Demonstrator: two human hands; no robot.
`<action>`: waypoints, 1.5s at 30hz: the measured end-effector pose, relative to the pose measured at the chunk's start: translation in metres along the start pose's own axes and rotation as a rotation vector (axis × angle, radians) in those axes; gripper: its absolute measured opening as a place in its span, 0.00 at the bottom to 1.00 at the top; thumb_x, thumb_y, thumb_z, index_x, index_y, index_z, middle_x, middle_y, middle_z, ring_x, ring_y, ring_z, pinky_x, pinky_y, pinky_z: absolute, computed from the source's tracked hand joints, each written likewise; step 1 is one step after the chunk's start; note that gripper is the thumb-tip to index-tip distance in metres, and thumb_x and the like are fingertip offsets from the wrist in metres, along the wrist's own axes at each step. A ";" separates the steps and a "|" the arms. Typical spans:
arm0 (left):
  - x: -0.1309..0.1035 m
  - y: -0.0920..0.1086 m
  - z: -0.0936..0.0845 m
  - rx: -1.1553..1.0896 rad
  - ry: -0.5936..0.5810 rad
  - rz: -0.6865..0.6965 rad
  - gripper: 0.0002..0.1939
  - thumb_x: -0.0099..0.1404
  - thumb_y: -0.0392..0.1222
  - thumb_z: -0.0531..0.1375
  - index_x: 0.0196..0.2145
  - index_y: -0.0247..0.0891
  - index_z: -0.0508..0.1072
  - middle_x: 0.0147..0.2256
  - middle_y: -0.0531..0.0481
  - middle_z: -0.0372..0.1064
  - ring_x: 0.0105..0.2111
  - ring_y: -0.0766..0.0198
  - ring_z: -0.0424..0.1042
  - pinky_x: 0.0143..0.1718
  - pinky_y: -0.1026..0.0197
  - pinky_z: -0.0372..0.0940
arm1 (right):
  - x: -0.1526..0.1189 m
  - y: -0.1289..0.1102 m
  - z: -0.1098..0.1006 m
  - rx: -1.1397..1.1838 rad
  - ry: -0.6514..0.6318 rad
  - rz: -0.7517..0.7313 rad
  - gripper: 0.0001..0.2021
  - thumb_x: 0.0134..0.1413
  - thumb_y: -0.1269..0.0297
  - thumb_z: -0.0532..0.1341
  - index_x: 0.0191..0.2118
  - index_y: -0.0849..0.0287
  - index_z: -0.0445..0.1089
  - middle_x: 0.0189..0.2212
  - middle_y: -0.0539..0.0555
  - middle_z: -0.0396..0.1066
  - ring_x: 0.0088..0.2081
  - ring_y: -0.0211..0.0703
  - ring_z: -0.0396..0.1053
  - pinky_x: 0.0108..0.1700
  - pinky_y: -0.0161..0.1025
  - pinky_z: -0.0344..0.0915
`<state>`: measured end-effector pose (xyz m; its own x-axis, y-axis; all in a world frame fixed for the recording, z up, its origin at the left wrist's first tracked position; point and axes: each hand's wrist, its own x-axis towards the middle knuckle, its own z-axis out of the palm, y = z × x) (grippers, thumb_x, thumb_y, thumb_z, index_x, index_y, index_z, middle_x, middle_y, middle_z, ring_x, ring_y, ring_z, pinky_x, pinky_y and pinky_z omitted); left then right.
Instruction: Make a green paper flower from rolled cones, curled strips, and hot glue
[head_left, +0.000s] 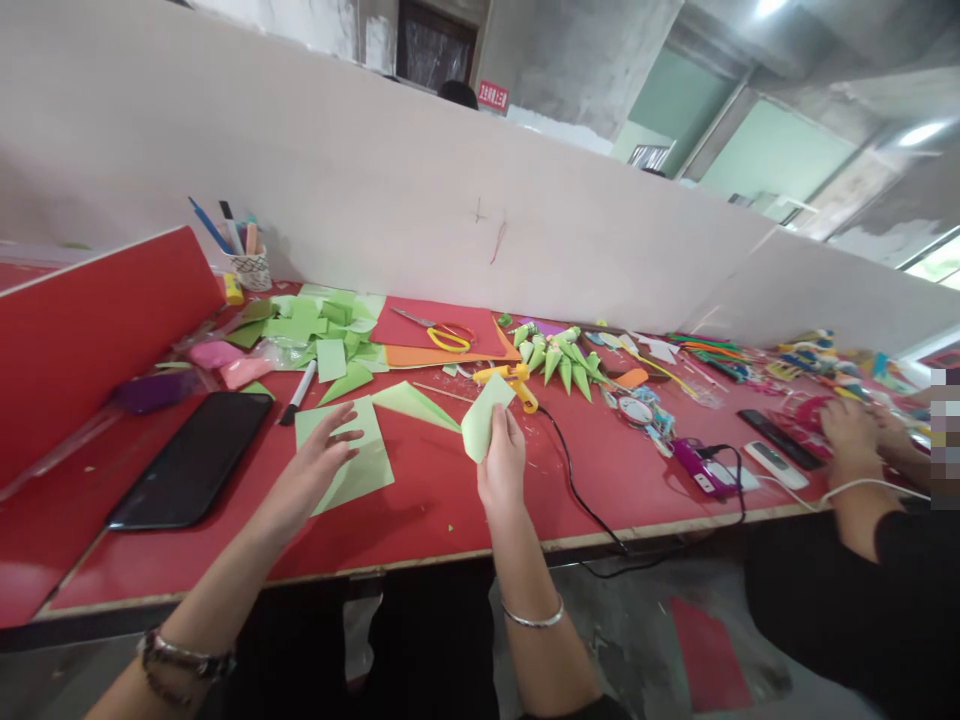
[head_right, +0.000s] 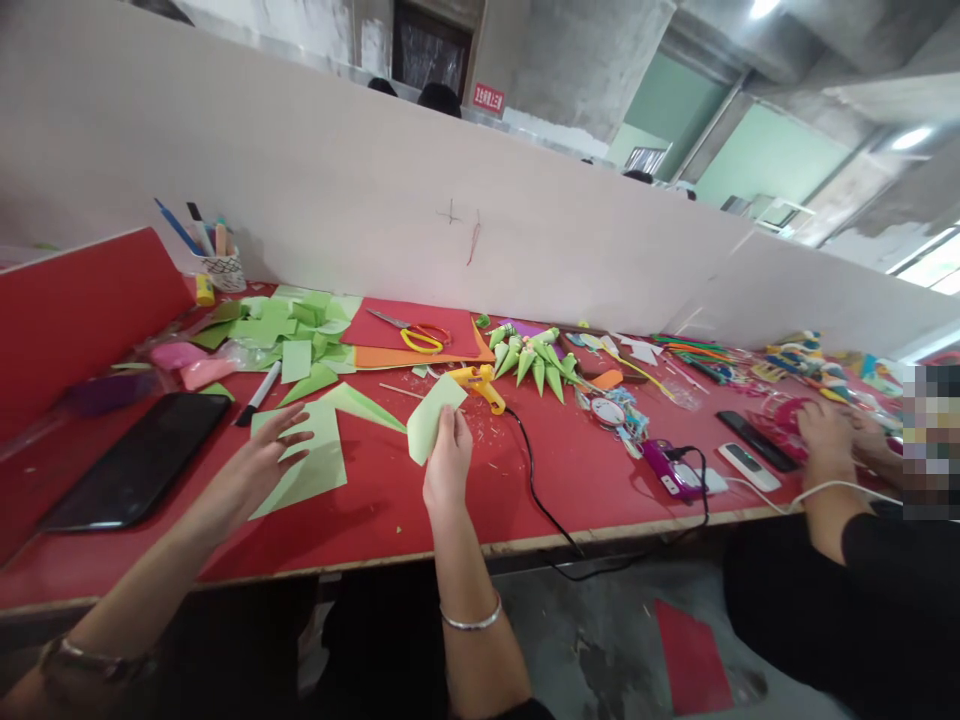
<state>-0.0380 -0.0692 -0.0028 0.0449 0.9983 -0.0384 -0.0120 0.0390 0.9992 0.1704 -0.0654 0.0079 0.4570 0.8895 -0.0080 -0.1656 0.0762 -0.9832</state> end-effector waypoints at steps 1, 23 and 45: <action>-0.002 -0.002 0.003 0.025 0.024 -0.010 0.35 0.50 0.58 0.57 0.52 0.40 0.59 0.56 0.40 0.54 0.49 0.53 0.62 0.44 0.56 0.63 | -0.001 0.000 0.001 0.014 -0.014 0.027 0.22 0.53 0.51 0.47 0.47 0.62 0.59 0.43 0.62 0.66 0.40 0.45 0.68 0.34 0.37 0.65; -0.014 0.026 0.056 0.472 -0.275 0.182 0.14 0.59 0.52 0.49 0.27 0.38 0.62 0.24 0.53 0.61 0.25 0.64 0.62 0.27 0.63 0.59 | -0.024 0.000 0.011 -0.496 -0.245 -0.347 0.09 0.53 0.62 0.50 0.24 0.58 0.58 0.16 0.47 0.57 0.19 0.35 0.55 0.22 0.33 0.50; -0.016 0.020 0.033 0.631 0.027 0.091 0.28 0.64 0.55 0.41 0.14 0.38 0.62 0.14 0.50 0.63 0.16 0.64 0.63 0.20 0.64 0.54 | -0.037 0.000 0.023 -0.399 -0.601 -0.003 0.17 0.53 0.53 0.52 0.22 0.60 0.60 0.11 0.46 0.58 0.14 0.33 0.58 0.17 0.30 0.52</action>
<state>-0.0058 -0.0854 0.0185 0.0466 0.9974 0.0548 0.5764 -0.0716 0.8140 0.1336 -0.0885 0.0119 -0.1223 0.9924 -0.0165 0.2196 0.0109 -0.9755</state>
